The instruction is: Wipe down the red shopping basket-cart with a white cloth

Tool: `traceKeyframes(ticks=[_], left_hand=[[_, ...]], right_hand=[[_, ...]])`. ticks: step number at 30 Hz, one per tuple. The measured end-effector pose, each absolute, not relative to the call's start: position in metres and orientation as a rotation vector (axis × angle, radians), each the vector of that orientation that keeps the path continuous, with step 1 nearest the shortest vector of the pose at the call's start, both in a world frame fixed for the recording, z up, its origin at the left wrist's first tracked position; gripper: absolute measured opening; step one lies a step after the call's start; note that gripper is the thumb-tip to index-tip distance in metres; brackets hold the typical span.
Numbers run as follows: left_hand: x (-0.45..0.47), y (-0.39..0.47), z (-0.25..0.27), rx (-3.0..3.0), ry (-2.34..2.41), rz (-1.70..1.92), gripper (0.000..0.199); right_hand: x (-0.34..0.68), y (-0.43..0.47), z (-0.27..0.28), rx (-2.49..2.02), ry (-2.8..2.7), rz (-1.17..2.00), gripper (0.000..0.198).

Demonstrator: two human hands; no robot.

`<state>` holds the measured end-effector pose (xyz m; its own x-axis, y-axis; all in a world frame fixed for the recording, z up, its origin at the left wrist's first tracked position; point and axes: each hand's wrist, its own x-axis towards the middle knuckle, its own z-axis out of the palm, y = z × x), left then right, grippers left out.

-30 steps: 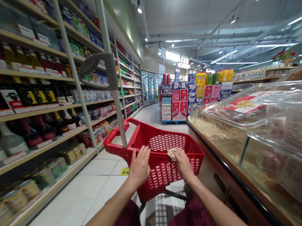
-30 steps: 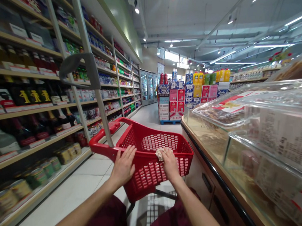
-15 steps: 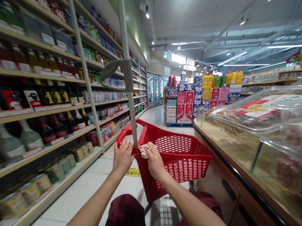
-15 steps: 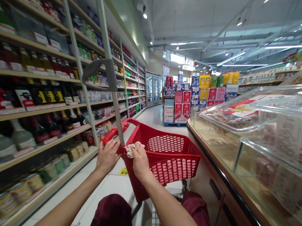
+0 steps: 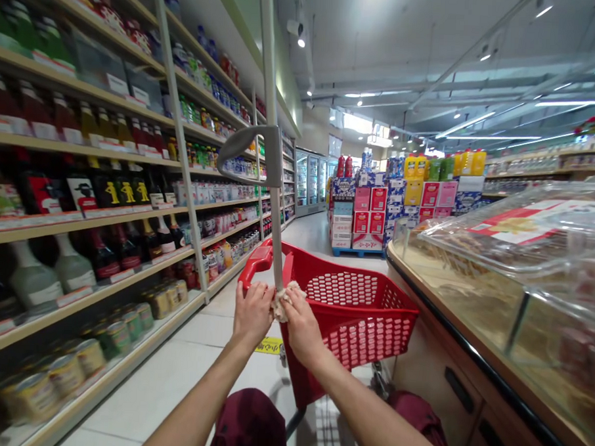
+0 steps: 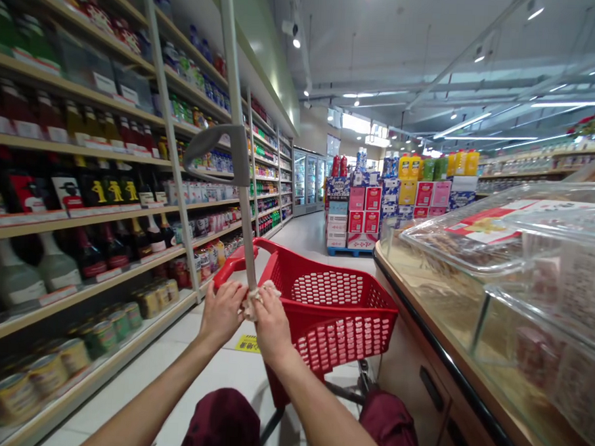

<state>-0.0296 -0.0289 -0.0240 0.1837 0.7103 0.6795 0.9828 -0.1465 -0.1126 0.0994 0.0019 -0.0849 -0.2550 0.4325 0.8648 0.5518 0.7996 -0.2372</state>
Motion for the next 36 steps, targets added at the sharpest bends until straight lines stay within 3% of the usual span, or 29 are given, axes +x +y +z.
traceKeyframes(ticks=[6, 9, 13, 16, 23, 31, 36], left_hand=[[-0.032, -0.032, -0.015, -1.925, -1.601, -0.644, 0.027], [-0.033, -0.03, -0.01, -1.957, -1.612, -0.636, 0.024], [-0.032, -0.029, -0.006, -2.009, -1.601, -0.621, 0.022], [-0.029, -0.033, -0.006, -2.007, -1.596, -0.626, 0.021], [-0.02, -0.043, -0.011, -1.947, -1.639, -0.715, 0.023], [0.002, -0.04, -0.009, -1.93, -1.66, -0.691, 0.018], [-0.017, -0.037, -0.005, -2.181, -1.51, -0.881, 0.026]], right_hand=[[0.159, 0.013, -0.099, -0.9, -1.85, -0.075, 0.044], [0.149, 0.006, -0.035, -0.796, -1.825, -0.125, 0.043], [0.112, -0.002, 0.097, -0.515, -1.751, -0.366, 0.04], [0.103, 0.006, 0.14, -0.448, -1.911, -0.55, 0.038], [0.128, 0.011, 0.031, -0.35, -2.372, -0.717, 0.036], [0.128, 0.023, 0.071, -0.447, -2.181, -0.619, 0.035], [0.155, 0.007, -0.013, -0.444, -2.198, -0.404, 0.036]])
